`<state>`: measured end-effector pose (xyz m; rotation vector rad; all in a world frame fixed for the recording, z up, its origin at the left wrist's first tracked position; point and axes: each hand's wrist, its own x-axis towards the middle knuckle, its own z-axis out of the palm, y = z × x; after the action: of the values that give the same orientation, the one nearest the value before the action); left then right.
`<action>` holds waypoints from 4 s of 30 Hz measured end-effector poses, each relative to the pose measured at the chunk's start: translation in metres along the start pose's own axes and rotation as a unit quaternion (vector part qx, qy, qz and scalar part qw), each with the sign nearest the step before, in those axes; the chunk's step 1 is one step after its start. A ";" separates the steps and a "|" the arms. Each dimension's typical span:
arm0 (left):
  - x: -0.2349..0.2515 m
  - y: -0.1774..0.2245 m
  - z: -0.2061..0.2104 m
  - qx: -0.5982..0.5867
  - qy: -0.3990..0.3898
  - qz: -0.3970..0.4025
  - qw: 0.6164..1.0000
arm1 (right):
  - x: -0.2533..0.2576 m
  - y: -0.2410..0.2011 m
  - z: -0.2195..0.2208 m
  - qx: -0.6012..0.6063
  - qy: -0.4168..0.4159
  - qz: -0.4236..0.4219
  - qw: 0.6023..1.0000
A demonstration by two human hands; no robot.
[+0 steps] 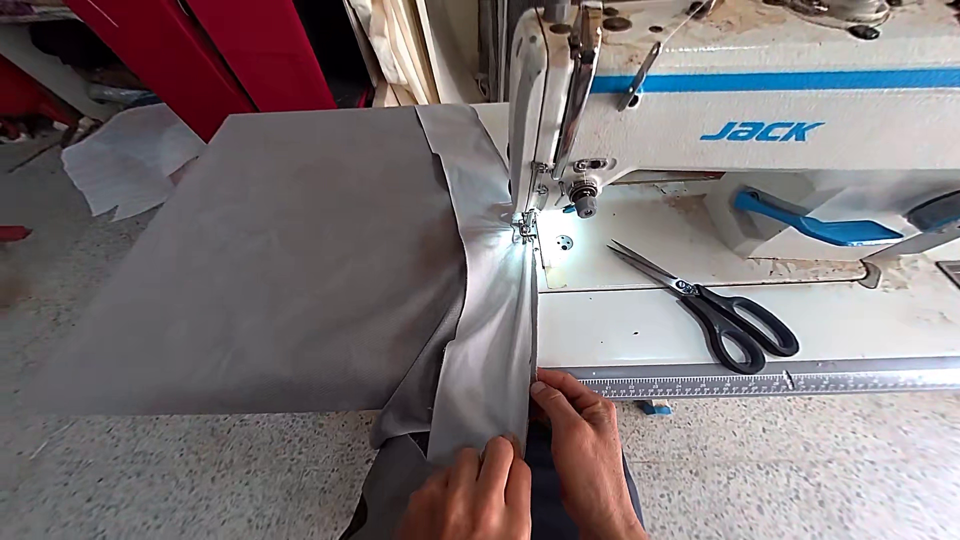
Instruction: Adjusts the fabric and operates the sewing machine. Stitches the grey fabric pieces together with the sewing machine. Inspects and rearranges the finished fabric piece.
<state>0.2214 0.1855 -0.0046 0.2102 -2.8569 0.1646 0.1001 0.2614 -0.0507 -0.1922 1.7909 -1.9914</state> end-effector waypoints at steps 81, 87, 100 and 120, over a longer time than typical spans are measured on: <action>0.164 -0.160 0.097 -0.278 0.026 0.381 0.881 | -0.017 -0.022 0.042 -0.023 0.119 0.065 0.990; 0.163 -0.162 0.100 -0.293 0.012 0.387 0.874 | -0.018 -0.021 0.043 -0.008 0.113 0.070 0.991; 0.161 -0.160 0.098 -0.295 0.013 0.353 0.888 | -0.012 -0.027 0.039 -0.034 0.113 0.060 0.991; 0.177 -0.163 0.099 -0.215 0.024 0.334 0.917 | 0.025 -0.051 0.032 -0.114 0.095 0.094 0.985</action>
<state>0.0533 -0.0103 -0.0356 -0.8461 -2.7027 -0.3255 0.0784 0.2250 -0.0014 0.0966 2.0731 -1.7215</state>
